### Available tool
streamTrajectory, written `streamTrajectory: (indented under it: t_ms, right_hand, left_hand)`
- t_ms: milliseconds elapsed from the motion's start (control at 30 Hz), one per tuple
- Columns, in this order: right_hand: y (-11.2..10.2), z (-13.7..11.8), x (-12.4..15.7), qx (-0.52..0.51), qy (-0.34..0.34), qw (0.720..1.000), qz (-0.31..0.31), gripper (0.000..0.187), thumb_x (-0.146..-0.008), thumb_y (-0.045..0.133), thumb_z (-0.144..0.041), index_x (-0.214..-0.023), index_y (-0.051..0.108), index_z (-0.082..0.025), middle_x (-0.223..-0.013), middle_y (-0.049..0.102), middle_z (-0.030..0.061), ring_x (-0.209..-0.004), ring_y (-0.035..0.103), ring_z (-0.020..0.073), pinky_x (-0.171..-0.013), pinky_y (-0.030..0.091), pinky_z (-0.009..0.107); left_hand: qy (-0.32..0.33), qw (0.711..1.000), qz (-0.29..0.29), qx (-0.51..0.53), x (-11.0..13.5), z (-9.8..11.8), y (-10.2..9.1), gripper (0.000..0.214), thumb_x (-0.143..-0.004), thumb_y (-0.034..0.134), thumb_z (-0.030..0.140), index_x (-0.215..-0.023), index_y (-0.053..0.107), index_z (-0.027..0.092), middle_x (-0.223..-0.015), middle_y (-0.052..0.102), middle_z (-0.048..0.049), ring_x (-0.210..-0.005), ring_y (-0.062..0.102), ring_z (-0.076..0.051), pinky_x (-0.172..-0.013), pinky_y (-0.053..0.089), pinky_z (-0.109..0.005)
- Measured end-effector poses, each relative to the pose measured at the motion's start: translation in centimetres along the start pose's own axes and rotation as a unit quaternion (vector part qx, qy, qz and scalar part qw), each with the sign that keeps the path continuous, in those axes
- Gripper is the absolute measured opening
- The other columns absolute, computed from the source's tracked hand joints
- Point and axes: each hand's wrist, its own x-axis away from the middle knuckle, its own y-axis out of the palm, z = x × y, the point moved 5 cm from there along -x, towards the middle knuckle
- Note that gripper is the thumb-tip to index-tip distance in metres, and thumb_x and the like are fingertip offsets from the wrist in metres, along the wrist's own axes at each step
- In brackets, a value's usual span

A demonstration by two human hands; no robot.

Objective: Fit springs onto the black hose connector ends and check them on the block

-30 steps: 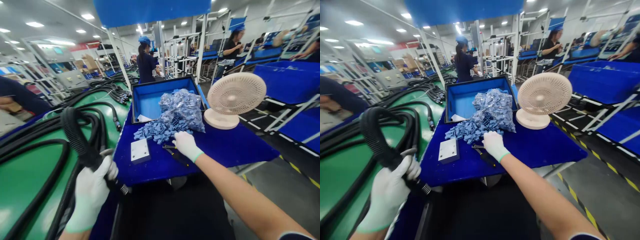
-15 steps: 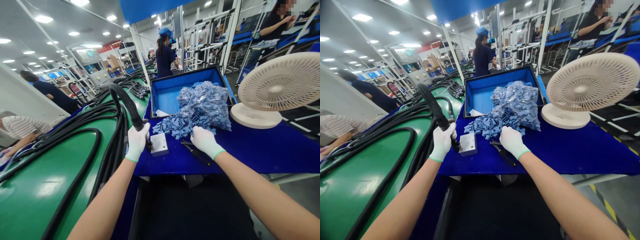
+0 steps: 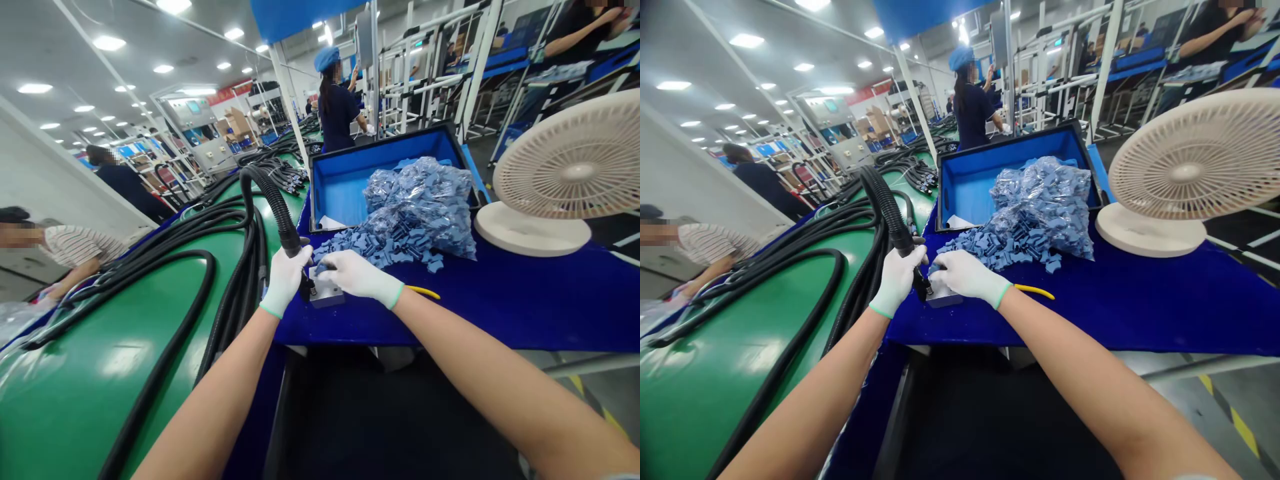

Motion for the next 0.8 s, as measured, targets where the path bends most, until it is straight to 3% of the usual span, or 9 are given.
streamTrajectory:
  t_ms: [100, 300, 400, 467, 533, 633, 700, 800]
  right_hand:
    - [1.5, 0.0, -1.4, 0.001, 0.006, 1.000, -0.021, 0.020, -0.089, 0.066, -0.028, -0.075, 0.064, -0.014, -0.072, 0.061, 0.0000, -0.066, 0.045, 0.0117, -0.065, 0.033, 0.026]
    - [2.9, 2.3, -3.1, -0.056, 0.046, 0.994, -0.082, 0.037, -0.086, 0.068, -0.045, -0.069, 0.063, -0.013, -0.060, 0.048, -0.0052, -0.059, 0.040, 0.0083, -0.056, 0.032, 0.023]
    - [3.0, 3.2, -3.4, -0.071, 0.063, 0.990, -0.102, 0.039, -0.082, 0.071, -0.051, -0.075, 0.068, -0.013, -0.063, 0.057, -0.0036, -0.060, 0.047, 0.0099, -0.057, 0.037, 0.023]
    - [3.0, 3.2, -3.3, -0.074, 0.064, 0.988, -0.121, 0.039, -0.078, 0.074, -0.053, -0.082, 0.073, -0.015, -0.068, 0.065, -0.0014, -0.063, 0.054, 0.0123, -0.059, 0.041, 0.024]
    - [3.0, 3.1, -3.2, -0.073, 0.056, 0.987, -0.134, 0.037, -0.075, 0.077, -0.052, -0.086, 0.077, -0.017, -0.076, 0.071, 0.0008, -0.069, 0.060, 0.0152, -0.064, 0.045, 0.025]
    - [2.9, 3.0, -3.3, -0.071, 0.044, 0.986, -0.142, 0.030, -0.078, 0.074, -0.045, -0.089, 0.079, -0.018, -0.085, 0.075, 0.0030, -0.078, 0.066, 0.0189, -0.070, 0.048, 0.026]
    - [3.1, 3.0, -3.5, -0.061, 0.040, 0.986, -0.147, 0.025, -0.079, 0.071, -0.041, -0.087, 0.079, -0.019, -0.084, 0.075, 0.0036, -0.078, 0.067, 0.0204, -0.070, 0.048, 0.028]
    - [3.6, 2.7, -3.9, -0.004, 0.038, 0.986, -0.162, 0.023, -0.081, 0.066, -0.039, -0.085, 0.079, -0.021, -0.082, 0.075, 0.0032, -0.076, 0.067, 0.0207, -0.070, 0.047, 0.029]
  left_hand:
    - [-0.001, 1.000, 0.004, -0.005, -0.1, -0.5, -0.1, 0.034, -0.082, 0.075, 0.036, -0.108, 0.071, 0.014, -0.085, 0.071, -0.0055, -0.075, 0.064, -0.019, -0.074, 0.049, -0.031]
    - [-0.001, 1.000, 0.016, 0.017, 0.0, -1.3, 0.4, 0.035, -0.083, 0.075, 0.037, -0.110, 0.070, 0.016, -0.095, 0.071, -0.0067, -0.081, 0.066, -0.020, -0.080, 0.053, -0.034]
    - [0.006, 1.000, 0.015, 0.021, 0.7, -0.3, 0.2, 0.033, -0.084, 0.076, 0.038, -0.106, 0.069, 0.016, -0.089, 0.070, -0.0061, -0.079, 0.067, -0.020, -0.080, 0.054, -0.034]
    - [0.013, 0.999, 0.030, 0.022, 1.6, 0.6, -1.3, 0.032, -0.088, 0.073, 0.043, -0.106, 0.066, 0.017, -0.086, 0.069, -0.0057, -0.078, 0.067, -0.019, -0.079, 0.055, -0.034]
    - [0.018, 0.996, 0.082, 0.041, 3.2, 1.3, -4.9, 0.035, -0.091, 0.067, 0.047, -0.112, 0.062, 0.019, -0.093, 0.069, -0.0065, -0.076, 0.067, -0.017, -0.075, 0.057, -0.032]
    - [-0.001, 0.983, 0.182, 0.034, 7.9, 1.2, -13.7, 0.047, -0.090, 0.068, 0.046, -0.130, 0.056, 0.024, -0.117, 0.067, -0.0082, -0.077, 0.067, -0.015, -0.065, 0.056, -0.027]
    - [-0.064, 0.972, 0.212, -0.074, 12.6, 0.2, -20.3, 0.055, -0.089, 0.069, 0.045, -0.138, 0.054, 0.025, -0.121, 0.067, -0.0086, -0.079, 0.068, -0.017, -0.065, 0.057, -0.028]
    - [-0.217, 0.920, 0.229, -0.235, 20.7, -2.3, -29.1, 0.070, -0.087, 0.066, 0.047, -0.150, 0.046, 0.023, -0.104, 0.072, -0.0064, -0.078, 0.071, -0.023, -0.072, 0.060, -0.037]
